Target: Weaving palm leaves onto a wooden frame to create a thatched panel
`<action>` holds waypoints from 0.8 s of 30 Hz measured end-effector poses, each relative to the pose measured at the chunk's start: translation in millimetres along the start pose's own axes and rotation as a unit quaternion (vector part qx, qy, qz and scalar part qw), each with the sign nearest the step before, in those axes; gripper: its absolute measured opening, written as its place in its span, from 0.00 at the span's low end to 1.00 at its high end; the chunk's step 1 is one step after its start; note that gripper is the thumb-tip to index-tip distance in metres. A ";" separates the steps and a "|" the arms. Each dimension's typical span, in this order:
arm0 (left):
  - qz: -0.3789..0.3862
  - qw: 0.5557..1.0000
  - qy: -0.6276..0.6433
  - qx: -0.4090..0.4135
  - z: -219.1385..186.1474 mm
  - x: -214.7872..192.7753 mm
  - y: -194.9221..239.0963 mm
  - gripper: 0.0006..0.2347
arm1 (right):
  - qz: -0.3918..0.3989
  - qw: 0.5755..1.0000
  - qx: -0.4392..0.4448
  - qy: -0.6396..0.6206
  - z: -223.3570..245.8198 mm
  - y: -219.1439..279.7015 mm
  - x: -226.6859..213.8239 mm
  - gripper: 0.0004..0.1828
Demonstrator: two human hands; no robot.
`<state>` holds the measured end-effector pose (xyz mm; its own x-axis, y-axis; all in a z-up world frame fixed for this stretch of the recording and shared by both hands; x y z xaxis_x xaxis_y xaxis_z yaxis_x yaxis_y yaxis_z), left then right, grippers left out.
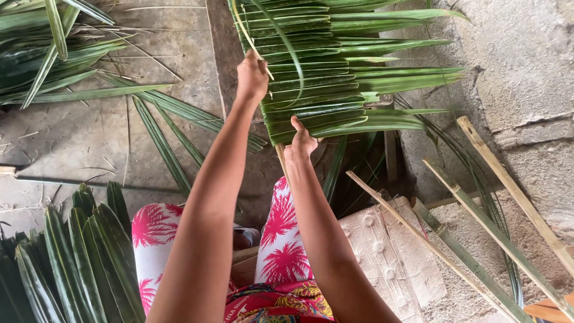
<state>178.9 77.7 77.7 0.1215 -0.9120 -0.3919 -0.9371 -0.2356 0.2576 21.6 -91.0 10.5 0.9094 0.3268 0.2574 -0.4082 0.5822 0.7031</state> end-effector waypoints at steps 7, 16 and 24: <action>0.039 0.970 -0.156 0.184 -27.2 -14.4 103.2 0.03 | 0.054 0.997 -0.051 0.005 -13.7 -26.2 -4.4 0.33; -0.004 0.969 -0.143 0.202 4.4 3.8 96.4 0.03 | 0.040 0.997 -0.060 -0.008 30.2 41.2 2.9 0.36; 0.003 0.962 -0.203 0.181 7.7 19.3 95.2 0.02 | 0.034 0.998 -0.056 -0.015 2.9 0.3 -8.0 0.38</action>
<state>89.5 40.3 87.9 0.0465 -0.6894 -0.7229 -0.9989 -0.0303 -0.0353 14.4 -95.7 10.6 0.8803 0.3478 0.3227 -0.4744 0.6395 0.6049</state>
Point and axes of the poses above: each hand's wrist, its own y-axis away from the middle knuckle, its own x-axis out of the palm, z = x × y, the point moved 8 cm from there along -y, towards the middle knuckle, and after that the axes turned 8 degrees about -x, right-handed, at the moved point
